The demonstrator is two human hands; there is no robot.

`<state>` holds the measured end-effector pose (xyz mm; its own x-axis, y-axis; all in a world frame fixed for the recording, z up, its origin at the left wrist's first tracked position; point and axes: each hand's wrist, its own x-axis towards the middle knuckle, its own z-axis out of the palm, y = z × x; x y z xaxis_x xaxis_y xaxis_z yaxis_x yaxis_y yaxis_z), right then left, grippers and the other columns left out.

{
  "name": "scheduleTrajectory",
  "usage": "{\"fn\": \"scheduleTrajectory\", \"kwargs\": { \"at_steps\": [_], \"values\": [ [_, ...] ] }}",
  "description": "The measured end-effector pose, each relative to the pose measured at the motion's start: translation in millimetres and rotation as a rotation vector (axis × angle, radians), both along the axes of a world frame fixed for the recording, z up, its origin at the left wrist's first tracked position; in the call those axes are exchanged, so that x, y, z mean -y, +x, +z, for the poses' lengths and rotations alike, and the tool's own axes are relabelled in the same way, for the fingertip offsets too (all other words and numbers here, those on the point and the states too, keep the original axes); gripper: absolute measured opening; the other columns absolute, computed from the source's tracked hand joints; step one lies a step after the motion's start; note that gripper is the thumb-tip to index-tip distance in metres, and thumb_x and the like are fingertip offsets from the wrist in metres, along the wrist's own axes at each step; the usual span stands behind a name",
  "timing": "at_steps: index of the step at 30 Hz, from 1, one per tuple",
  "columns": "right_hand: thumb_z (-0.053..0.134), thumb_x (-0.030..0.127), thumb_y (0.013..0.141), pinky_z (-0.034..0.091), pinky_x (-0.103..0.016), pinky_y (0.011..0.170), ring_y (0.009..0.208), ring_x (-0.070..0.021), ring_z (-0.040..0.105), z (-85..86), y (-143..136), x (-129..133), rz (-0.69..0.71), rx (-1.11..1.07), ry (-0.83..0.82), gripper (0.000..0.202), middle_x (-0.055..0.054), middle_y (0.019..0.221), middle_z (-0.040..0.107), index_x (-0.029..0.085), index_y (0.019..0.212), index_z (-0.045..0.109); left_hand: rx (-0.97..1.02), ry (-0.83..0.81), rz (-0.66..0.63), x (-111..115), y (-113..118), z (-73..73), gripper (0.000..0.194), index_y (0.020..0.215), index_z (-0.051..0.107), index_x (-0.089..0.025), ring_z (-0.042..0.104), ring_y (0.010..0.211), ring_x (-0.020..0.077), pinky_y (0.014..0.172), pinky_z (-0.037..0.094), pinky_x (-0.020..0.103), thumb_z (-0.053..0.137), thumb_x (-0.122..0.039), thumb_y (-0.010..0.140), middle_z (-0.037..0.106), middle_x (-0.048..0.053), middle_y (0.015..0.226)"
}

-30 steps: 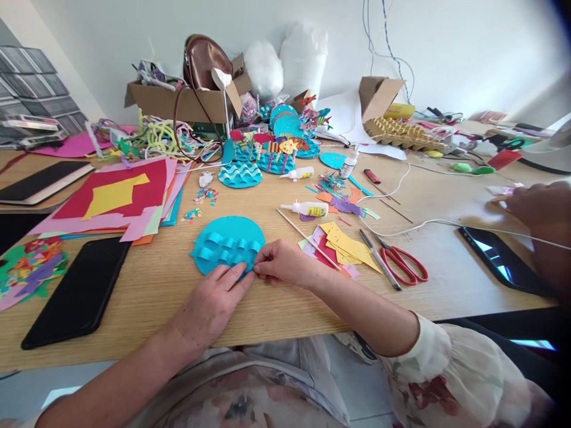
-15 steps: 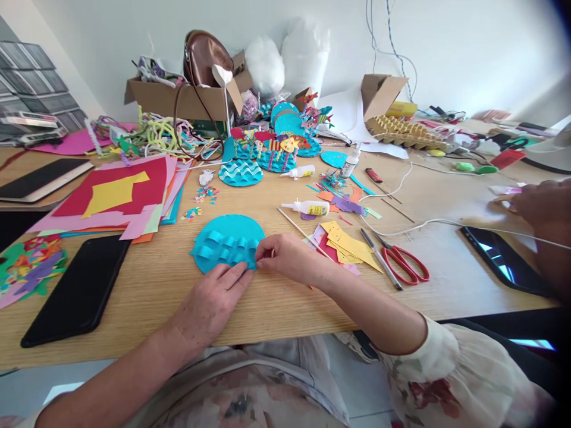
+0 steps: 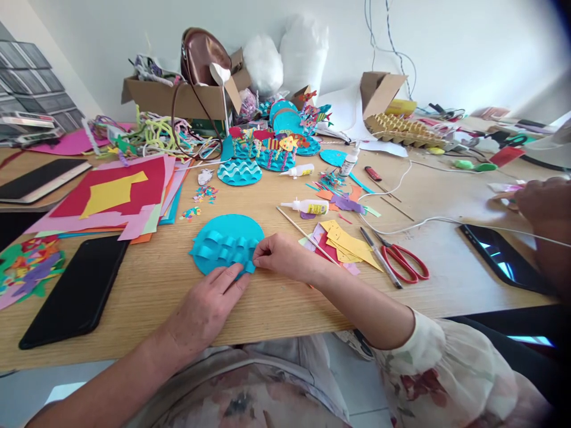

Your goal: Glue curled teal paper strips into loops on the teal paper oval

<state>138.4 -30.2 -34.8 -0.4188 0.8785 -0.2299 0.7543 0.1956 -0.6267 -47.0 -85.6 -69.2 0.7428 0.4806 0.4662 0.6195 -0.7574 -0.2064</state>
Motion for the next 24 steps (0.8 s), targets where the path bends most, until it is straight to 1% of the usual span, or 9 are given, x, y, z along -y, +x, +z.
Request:
{"fn": "scheduleTrajectory", "kwargs": {
  "at_steps": [4,11,15,19,24],
  "values": [
    [0.055,0.019,0.073,0.031,-0.019,0.053,0.062,-0.009,0.052,-0.2,-2.3,6.9,-0.05,0.062,0.061,0.012,0.001,0.069,0.064,0.017,0.071,0.067,0.003,-0.017,0.001,0.9,-0.5,-1.1,0.04,0.105,0.06,-0.011,0.055,0.088,0.0186,0.078,0.05,0.03,0.023,-0.009,0.089,0.059,0.012,0.099],
    [0.053,0.019,0.074,0.035,-0.02,0.056,0.067,-0.0115,0.056,-6.6,-5.6,14.0,-0.089,0.097,0.124,0.014,-0.002,0.074,0.067,0.018,0.074,0.067,-0.038,-0.038,0.026,1.9,2.2,1.1,0.038,0.11,0.058,-0.015,0.054,0.083,0.0169,0.075,0.05,0.029,0.028,-0.009,0.089,0.056,0.01,0.093],
    [0.05,0.019,0.074,0.036,-0.021,0.06,0.071,-0.0131,0.058,-9.7,-7.7,15.5,-0.098,0.122,0.166,0.017,-0.003,0.078,0.068,0.018,0.072,0.066,-0.055,-0.048,0.032,1.3,5.0,2.0,0.036,0.11,0.058,-0.013,0.053,0.079,0.0177,0.073,0.05,0.03,0.029,-0.011,0.089,0.056,0.01,0.09],
    [0.049,0.02,0.074,0.036,-0.022,0.06,0.072,-0.0141,0.058,-10.7,-8.2,17.0,-0.097,0.147,0.181,0.017,-0.003,0.079,0.068,0.019,0.072,0.066,-0.066,-0.054,0.042,0.6,6.6,0.6,0.036,0.112,0.057,-0.014,0.052,0.079,0.0183,0.07,0.05,0.031,0.03,-0.011,0.089,0.055,0.009,0.089],
    [0.047,0.02,0.073,0.035,-0.022,0.06,0.073,-0.0145,0.058,-10.3,-8.5,18.8,-0.095,0.164,0.186,0.018,-0.003,0.079,0.068,0.019,0.073,0.065,-0.067,-0.065,0.052,0.2,7.9,-0.5,0.036,0.108,0.059,-0.012,0.051,0.078,0.0192,0.069,0.049,0.031,0.029,-0.011,0.088,0.056,0.01,0.088]
  ]
}}
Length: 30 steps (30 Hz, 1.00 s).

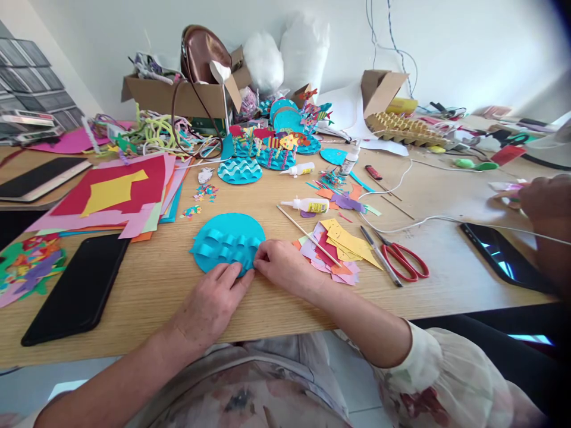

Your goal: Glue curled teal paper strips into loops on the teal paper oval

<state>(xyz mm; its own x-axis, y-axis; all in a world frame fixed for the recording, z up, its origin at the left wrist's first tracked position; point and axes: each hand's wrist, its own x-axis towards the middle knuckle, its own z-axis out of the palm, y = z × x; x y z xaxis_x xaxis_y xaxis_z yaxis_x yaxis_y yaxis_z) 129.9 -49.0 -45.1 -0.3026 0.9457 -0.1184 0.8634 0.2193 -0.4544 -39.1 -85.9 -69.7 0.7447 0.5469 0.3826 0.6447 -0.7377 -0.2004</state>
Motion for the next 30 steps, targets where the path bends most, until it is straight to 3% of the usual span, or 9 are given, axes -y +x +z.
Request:
{"fn": "scheduleTrajectory", "kwargs": {
  "at_steps": [7,16,22,26,30],
  "values": [
    [0.046,0.02,0.075,0.036,-0.023,0.063,0.077,-0.0149,0.059,1.1,-0.2,1.0,0.014,0.041,-0.007,0.019,-0.004,0.082,0.067,0.019,0.077,0.065,-0.037,-0.065,0.025,-0.2,0.5,0.5,0.037,0.111,0.056,-0.013,0.052,0.081,0.0192,0.074,0.048,0.033,0.028,-0.011,0.088,0.058,0.01,0.092],
    [0.053,0.019,0.073,0.034,-0.021,0.056,0.067,-0.0123,0.054,-0.6,6.1,-0.4,0.028,-0.063,0.043,0.006,-0.001,0.072,0.062,0.018,0.072,0.059,-0.03,-0.002,0.005,0.1,2.5,2.4,0.037,0.106,0.059,-0.01,0.053,0.078,0.02,0.071,0.047,0.033,0.027,-0.01,0.088,0.06,0.012,0.092],
    [0.047,0.008,0.078,0.037,-0.02,0.064,0.073,-0.0106,0.054,-0.4,19.4,12.2,0.197,-0.177,0.171,0.017,-0.002,0.079,0.061,0.017,0.08,0.062,-0.025,0.028,0.0,0.5,2.4,2.3,0.037,0.104,0.06,-0.009,0.052,0.077,0.0208,0.068,0.047,0.033,0.027,-0.009,0.088,0.061,0.012,0.091],
    [0.04,0.01,0.085,0.038,-0.021,0.071,0.083,-0.012,0.055,-7.3,23.8,20.3,0.318,-0.147,0.257,0.026,-0.004,0.087,0.061,0.018,0.084,0.064,-0.015,0.052,-0.002,0.2,3.2,2.3,0.039,0.103,0.061,-0.009,0.052,0.075,0.0199,0.067,0.048,0.032,0.025,-0.009,0.089,0.061,0.011,0.088],
    [0.041,0.011,0.086,0.038,-0.023,0.076,0.089,-0.0138,0.054,-11.5,24.1,21.0,0.353,-0.056,0.319,0.026,-0.005,0.089,0.06,0.019,0.089,0.065,0.002,0.068,-0.007,-0.5,4.1,2.1,0.04,0.103,0.061,-0.009,0.052,0.075,0.0193,0.067,0.049,0.031,0.023,-0.01,0.09,0.06,0.011,0.087]
  ]
}}
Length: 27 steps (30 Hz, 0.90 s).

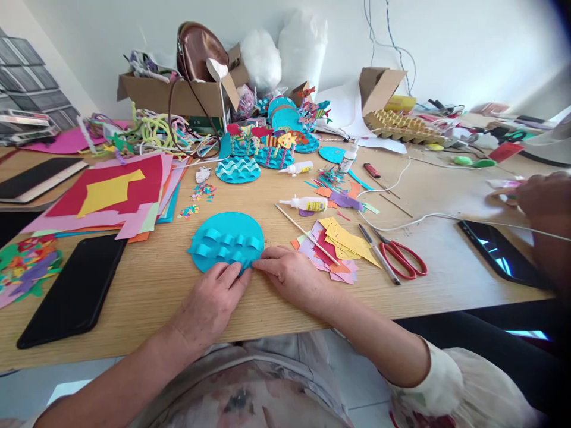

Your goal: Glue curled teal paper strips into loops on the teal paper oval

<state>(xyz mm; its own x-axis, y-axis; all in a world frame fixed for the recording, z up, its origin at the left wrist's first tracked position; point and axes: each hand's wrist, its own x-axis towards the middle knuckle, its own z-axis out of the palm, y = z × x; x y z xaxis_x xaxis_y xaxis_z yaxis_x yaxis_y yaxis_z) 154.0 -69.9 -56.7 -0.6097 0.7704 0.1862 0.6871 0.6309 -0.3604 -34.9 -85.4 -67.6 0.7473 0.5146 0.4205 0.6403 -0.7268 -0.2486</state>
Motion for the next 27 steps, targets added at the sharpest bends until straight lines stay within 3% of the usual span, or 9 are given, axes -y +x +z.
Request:
{"fn": "scheduleTrajectory", "kwargs": {
  "at_steps": [7,19,23,27],
  "values": [
    [0.042,0.015,0.086,0.038,-0.025,0.072,0.084,-0.0158,0.05,5.5,-3.0,4.8,-0.004,0.143,0.043,0.022,-0.005,0.088,0.058,0.02,0.093,0.063,0.03,0.037,0.028,0.6,-0.4,-1.5,0.038,0.103,0.06,-0.012,0.053,0.075,0.0174,0.067,0.049,0.028,0.024,-0.011,0.091,0.058,0.009,0.09],
    [0.041,0.019,0.088,0.038,-0.026,0.072,0.084,-0.0165,0.049,5.3,-7.3,10.3,-0.057,0.203,0.057,0.022,-0.005,0.091,0.058,0.021,0.096,0.062,0.041,-0.009,0.012,2.3,-1.6,-1.4,0.034,0.103,0.06,-0.011,0.051,0.076,0.0179,0.068,0.049,0.03,0.028,-0.012,0.09,0.056,0.009,0.086],
    [0.042,0.017,0.087,0.039,-0.028,0.073,0.087,-0.0177,0.051,6.2,-7.5,10.5,-0.073,0.168,0.034,0.023,-0.007,0.093,0.059,0.02,0.096,0.063,0.032,-0.036,0.01,1.9,-1.8,-2.3,0.036,0.105,0.06,-0.01,0.05,0.078,0.0191,0.068,0.049,0.032,0.026,-0.012,0.09,0.057,0.01,0.085],
    [0.038,0.012,0.087,0.04,-0.024,0.077,0.09,-0.0145,0.055,4.4,-4.0,9.2,-0.11,-0.017,-0.051,0.03,-0.006,0.099,0.062,0.021,0.099,0.064,0.028,-0.063,0.012,2.0,-2.9,-2.3,0.037,0.106,0.059,-0.011,0.05,0.081,0.0194,0.071,0.049,0.033,0.025,-0.012,0.09,0.057,0.011,0.089]
  ]
}}
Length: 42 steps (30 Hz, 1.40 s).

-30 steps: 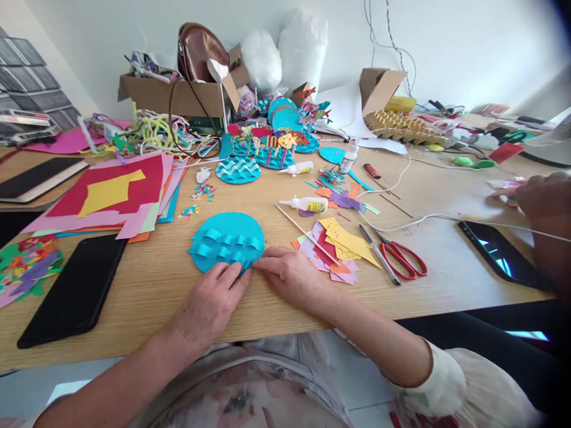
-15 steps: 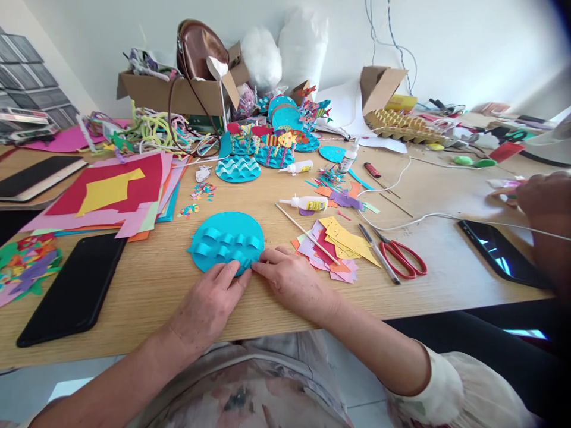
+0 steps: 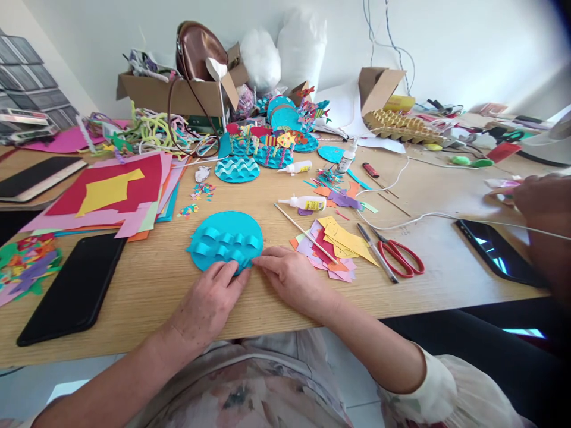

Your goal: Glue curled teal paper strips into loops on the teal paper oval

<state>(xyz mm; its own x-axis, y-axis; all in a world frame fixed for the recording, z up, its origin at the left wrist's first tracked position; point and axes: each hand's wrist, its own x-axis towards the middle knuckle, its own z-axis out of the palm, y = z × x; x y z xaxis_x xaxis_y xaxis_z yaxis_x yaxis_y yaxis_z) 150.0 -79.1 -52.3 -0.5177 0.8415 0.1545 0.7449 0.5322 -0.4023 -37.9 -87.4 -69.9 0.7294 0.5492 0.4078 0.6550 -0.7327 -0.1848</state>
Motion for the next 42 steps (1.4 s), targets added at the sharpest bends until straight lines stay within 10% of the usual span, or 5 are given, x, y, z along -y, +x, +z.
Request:
{"fn": "scheduleTrajectory", "kwargs": {
  "at_steps": [42],
  "values": [
    [0.042,0.019,0.087,0.042,-0.027,0.07,0.088,-0.0191,0.046,-2.0,-12.2,16.4,-0.039,0.288,0.106,0.027,-0.006,0.101,0.057,0.022,0.11,0.055,0.061,0.018,-0.08,3.1,-9.8,-1.4,0.039,0.096,0.063,-0.006,0.054,0.089,0.0208,0.08,0.049,0.033,0.025,-0.007,0.088,0.063,0.012,0.093]
  ]
}}
